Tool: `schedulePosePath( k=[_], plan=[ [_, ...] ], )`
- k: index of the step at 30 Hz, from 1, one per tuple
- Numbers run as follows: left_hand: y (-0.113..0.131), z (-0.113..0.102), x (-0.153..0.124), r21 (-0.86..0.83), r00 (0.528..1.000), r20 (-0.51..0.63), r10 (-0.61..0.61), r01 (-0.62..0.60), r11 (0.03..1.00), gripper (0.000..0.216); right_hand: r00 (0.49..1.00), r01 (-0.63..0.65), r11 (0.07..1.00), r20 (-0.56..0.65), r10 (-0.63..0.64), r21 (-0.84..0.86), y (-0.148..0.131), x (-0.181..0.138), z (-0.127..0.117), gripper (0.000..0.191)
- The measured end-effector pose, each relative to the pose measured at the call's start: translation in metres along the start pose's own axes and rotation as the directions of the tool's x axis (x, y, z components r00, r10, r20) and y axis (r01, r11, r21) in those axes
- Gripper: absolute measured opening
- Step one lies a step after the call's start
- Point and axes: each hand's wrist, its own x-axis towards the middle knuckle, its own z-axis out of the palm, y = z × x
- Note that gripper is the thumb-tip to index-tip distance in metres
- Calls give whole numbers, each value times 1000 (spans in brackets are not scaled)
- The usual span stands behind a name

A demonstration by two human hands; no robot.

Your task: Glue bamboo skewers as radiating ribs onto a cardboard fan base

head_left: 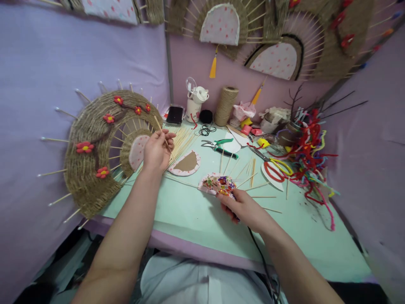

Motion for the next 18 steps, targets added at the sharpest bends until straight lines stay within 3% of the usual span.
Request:
schedulePosePath(
  k=[2,5,10,14,18],
  plan=[
    [2,-11,5,-61,999,-41,-21,18,998,7,1000,10,1000,4,-10,2,1,1,2,38],
    [3,-18,8,-19,999,-48,-20,19,1000,6,1000,20,1000,16,-20,5,4,2,3,37],
    [0,-11,0,19,997,15,-76,76,997,13,1000,-7,1000,-20,7,-22,4,1,-3,40],
    [0,-4,-7,104,998,16,-54,52,993,21,999,-29,1000,-30,28,-8,2,0,-7,41],
    [-2,-3,-12,258,999,-20,36,-30,966,53,999,-40,999,-28,39,-29,-1,2,-6,42]
  ],
)
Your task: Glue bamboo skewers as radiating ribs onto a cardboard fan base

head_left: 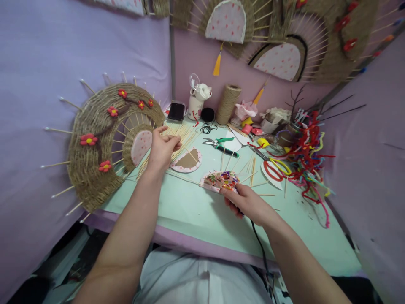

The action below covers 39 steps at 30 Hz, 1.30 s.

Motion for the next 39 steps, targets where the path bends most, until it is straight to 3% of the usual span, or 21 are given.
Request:
schedulePosePath(
  k=[3,6,15,24,39],
  plan=[
    [-4,0,-3,95,997,39,61,-65,993,81,999,25,999,21,-25,-34,-1,2,2,42],
    [-8,-1,-6,160,995,86,50,-63,985,87,999,25,997,33,-23,-69,-2,4,2,42],
    [-5,-1,-11,396,988,147,-49,-14,918,83,996,-30,989,80,42,-148,-8,4,1,44],
    [-15,-5,-6,493,982,181,-59,-38,869,65,991,-28,962,122,63,-270,-16,5,-4,45],
    [-17,-8,-2,626,985,165,-39,-74,776,63,976,-99,957,163,148,-273,-27,16,-17,47]
  ],
)
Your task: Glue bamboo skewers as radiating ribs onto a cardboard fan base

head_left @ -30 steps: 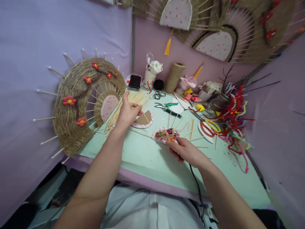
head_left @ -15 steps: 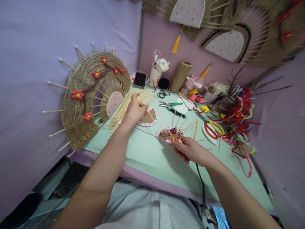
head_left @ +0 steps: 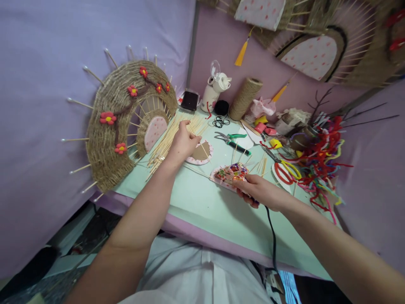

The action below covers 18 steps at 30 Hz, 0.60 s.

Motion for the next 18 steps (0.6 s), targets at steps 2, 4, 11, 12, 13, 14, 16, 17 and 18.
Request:
schedulePosePath(
  k=[2,4,11,12,13,14,16,17,18],
  plan=[
    [0,0,-1,9,1000,-2,4,-4,1000,63,1000,1,1000,0,-1,-5,0,0,0,47],
    [1,-1,-2,27,1000,-4,13,-13,1000,64,1000,8,1000,7,-7,-10,-1,-1,0,47],
    [6,-3,-6,179,1000,22,6,-10,984,63,1000,-7,998,-2,7,-62,-7,-1,2,38],
    [6,-3,-6,193,1000,24,8,-12,981,62,1000,-4,997,1,4,-71,-8,-1,2,38],
    [5,-3,-6,203,1000,25,8,-13,979,61,1000,0,997,4,0,-79,-8,-1,2,37],
    [5,-3,-5,211,1000,24,8,-13,977,61,1000,4,996,6,-4,-86,-9,-1,3,37],
    [3,-2,-4,215,1000,21,9,-13,976,61,1000,9,995,8,-8,-102,-10,-1,3,37],
    [3,-2,-4,216,1000,20,10,-14,976,61,1000,13,994,10,-12,-109,-11,-1,3,37],
    [3,-2,-4,215,1000,20,11,-15,976,61,1000,19,993,13,-17,-116,-11,-2,3,38]
  ],
)
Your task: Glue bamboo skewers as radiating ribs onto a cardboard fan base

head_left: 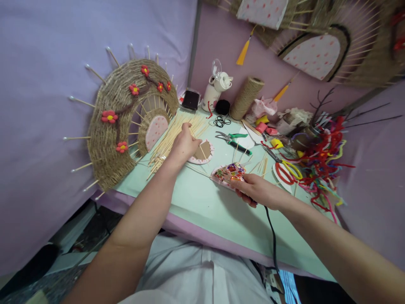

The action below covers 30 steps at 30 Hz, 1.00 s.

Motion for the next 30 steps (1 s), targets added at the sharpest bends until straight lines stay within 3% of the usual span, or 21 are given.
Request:
schedulePosePath(
  k=[10,30],
  plan=[
    [-1,1,1,-14,1000,0,-8,8,1000,61,1000,22,1000,-6,-22,-5,1,-1,-1,46],
    [2,0,-1,-7,1000,19,-17,17,1000,61,1000,12,998,3,-12,-66,1,-4,-3,45]
  ],
)
